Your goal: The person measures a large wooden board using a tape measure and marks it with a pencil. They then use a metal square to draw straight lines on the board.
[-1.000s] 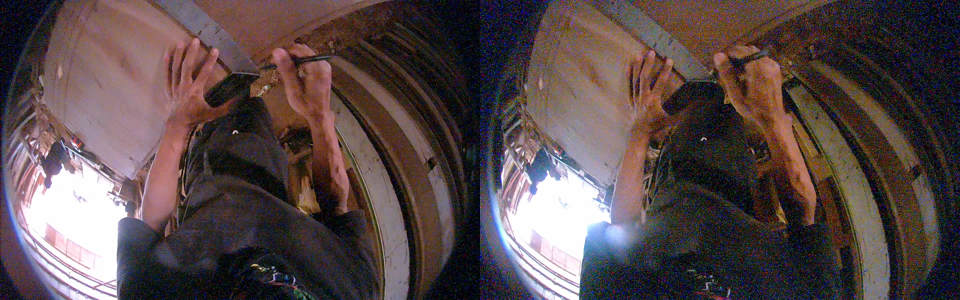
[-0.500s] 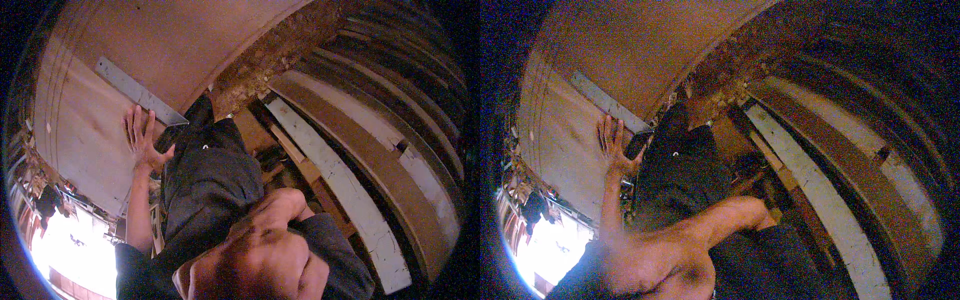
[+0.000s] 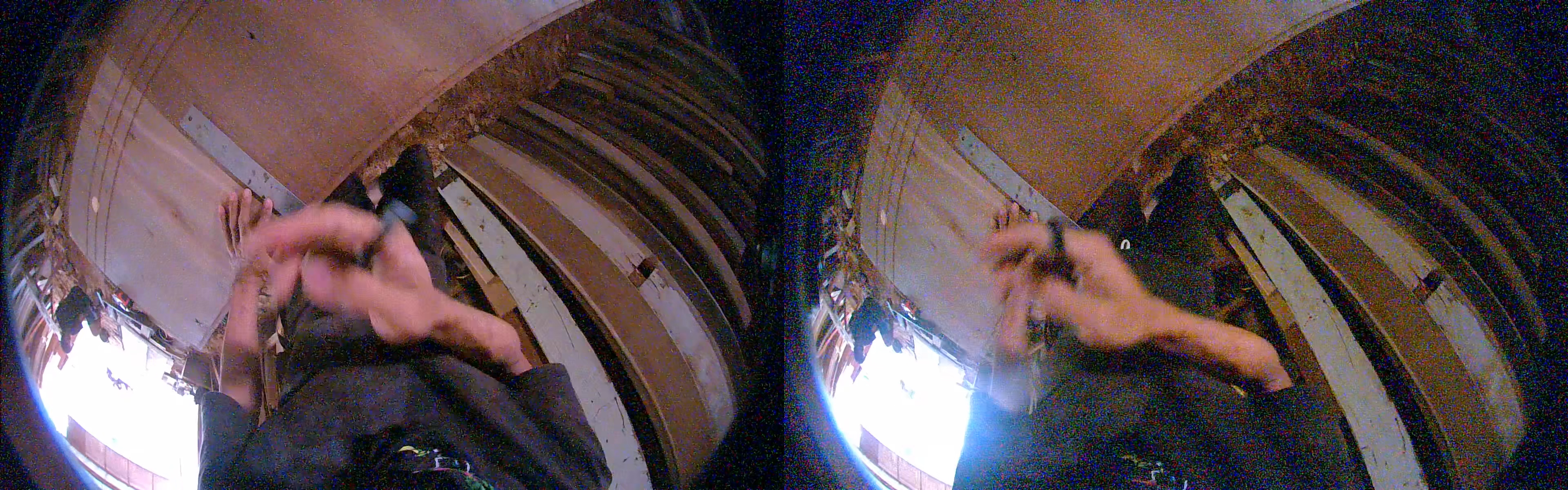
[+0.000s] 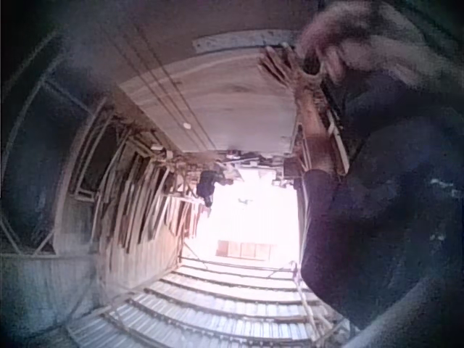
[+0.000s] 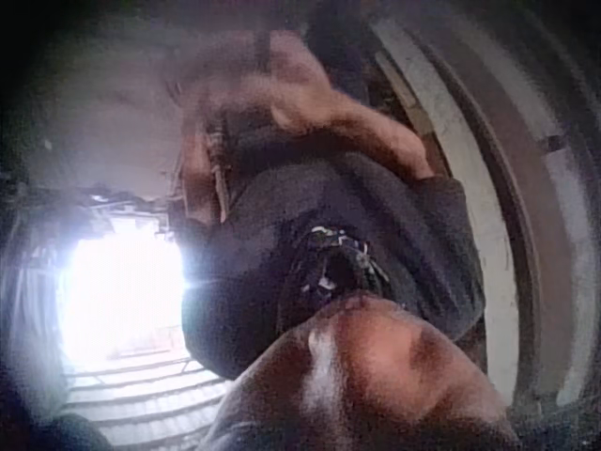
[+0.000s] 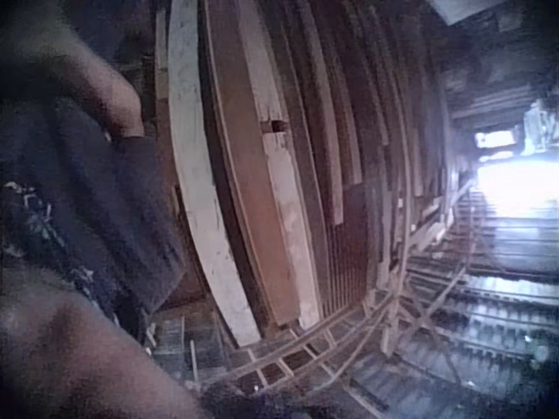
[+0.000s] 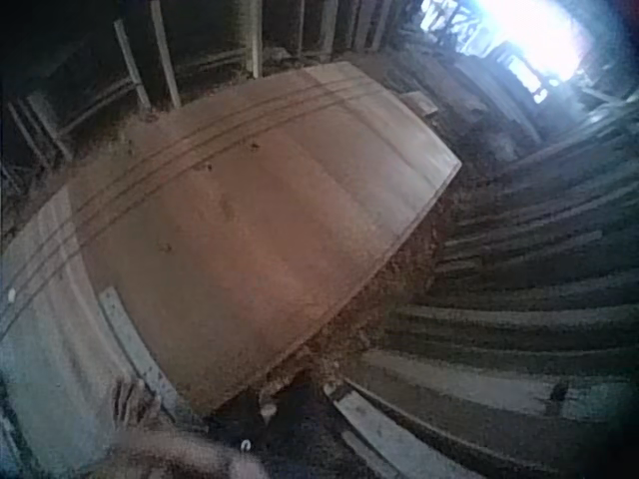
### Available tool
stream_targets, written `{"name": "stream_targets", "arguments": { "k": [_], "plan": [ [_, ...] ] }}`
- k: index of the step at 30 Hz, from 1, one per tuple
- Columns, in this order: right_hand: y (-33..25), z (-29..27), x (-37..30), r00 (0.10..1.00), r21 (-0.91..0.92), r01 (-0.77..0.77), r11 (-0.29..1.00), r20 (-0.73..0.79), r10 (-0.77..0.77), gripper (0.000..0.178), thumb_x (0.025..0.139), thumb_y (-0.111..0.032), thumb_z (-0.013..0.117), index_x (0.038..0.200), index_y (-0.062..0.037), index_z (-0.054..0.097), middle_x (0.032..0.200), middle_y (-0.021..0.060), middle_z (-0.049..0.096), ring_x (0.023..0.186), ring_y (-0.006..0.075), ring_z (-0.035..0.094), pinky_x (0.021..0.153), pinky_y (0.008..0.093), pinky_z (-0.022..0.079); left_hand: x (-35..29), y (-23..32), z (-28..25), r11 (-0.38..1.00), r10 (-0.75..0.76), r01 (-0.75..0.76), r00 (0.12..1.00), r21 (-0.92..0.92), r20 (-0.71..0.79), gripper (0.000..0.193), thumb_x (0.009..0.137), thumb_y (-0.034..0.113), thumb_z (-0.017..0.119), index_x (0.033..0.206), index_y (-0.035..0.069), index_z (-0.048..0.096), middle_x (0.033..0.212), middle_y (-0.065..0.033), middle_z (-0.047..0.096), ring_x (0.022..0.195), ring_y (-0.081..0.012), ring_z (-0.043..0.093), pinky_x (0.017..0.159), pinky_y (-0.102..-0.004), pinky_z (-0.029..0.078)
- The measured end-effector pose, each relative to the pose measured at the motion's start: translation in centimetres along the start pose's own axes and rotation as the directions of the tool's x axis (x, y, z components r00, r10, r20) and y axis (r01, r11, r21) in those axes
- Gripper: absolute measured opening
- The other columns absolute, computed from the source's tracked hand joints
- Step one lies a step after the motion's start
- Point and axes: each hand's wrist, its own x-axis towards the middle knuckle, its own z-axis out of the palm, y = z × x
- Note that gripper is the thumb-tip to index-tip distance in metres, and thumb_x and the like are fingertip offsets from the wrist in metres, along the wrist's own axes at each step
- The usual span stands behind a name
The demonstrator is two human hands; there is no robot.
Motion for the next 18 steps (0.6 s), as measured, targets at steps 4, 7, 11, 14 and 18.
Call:
{"name": "stream_targets", "arguments": {
  "k": [4,7,11,14,18],
  "plan": [
    [6.8,-9.8,3.2,0.985,-0.637,0.007,0.77,-0.129,-0.116,0.024,0.104,-0.013,0.066,0.123,0.0017,0.07,0.112,0.0054,0.073,0.103,0.012,0.063,0.094,0.0291,0.05,-1.0,-0.6,-0.4,0.999,-0.005,0.006,1.0,0.034,-0.006,0.108,0.075,0.079,0.067,0.163,0.023,0.04,0.17,-0.0172,0.03,0.158,-0.0444,0.024,0.126,-0.0672,0.014],
    [9.5,-14.3,3.6,0.944,-0.685,-0.114,0.719,-0.3,-0.137,0.025,0.102,-0.018,0.069,0.117,0.0022,0.07,0.104,0.005,0.074,0.097,0.012,0.065,0.088,0.0299,0.051,-0.9,-0.4,-0.1,1.0,-0.028,0.028,1.0,-0.008,-0.002,0.108,0.074,0.077,0.069,0.163,0.023,0.04,0.17,-0.0166,0.03,0.158,-0.0442,0.023,0.126,-0.0674,0.013],
    [10.4,-16.5,4.5,0.947,-0.766,-0.204,0.61,-0.312,-0.075,0.028,0.1,-0.022,0.073,0.114,0.002,0.07,0.1,0.0087,0.074,0.094,0.0128,0.066,0.088,0.0305,0.052,1.6,1.4,-0.3,0.997,-0.06,0.062,0.997,-0.037,0.044,0.107,0.071,0.071,0.076,0.162,0.026,0.042,0.171,-0.0158,0.029,0.159,-0.0436,0.021,0.126,-0.068,0.012],
    [10.0,-16.5,5.2,0.936,-0.757,-0.262,0.599,-0.351,-0.035,0.031,0.099,-0.024,0.074,0.115,0.0021,0.07,0.1,0.0104,0.075,0.094,0.0138,0.067,0.089,0.0309,0.052,5.0,3.1,0.3,0.994,-0.073,0.077,0.996,-0.079,0.052,0.106,0.069,0.066,0.08,0.161,0.028,0.044,0.171,-0.0145,0.028,0.159,-0.0431,0.02,0.127,-0.0676,0.012],
    [9.4,-17.6,5.9,0.909,-0.684,-0.252,0.685,-0.41,-0.075,0.028,0.101,-0.023,0.072,0.113,0.0025,0.071,0.101,0.0089,0.076,0.095,0.0148,0.067,0.09,0.032,0.053,9.8,5.2,1.6,0.998,-0.029,0.031,0.999,-0.058,0.036,0.104,0.071,0.07,0.077,0.161,0.028,0.045,0.173,-0.0126,0.026,0.159,-0.0428,0.019,0.127,-0.0669,0.011]
  ]
}}
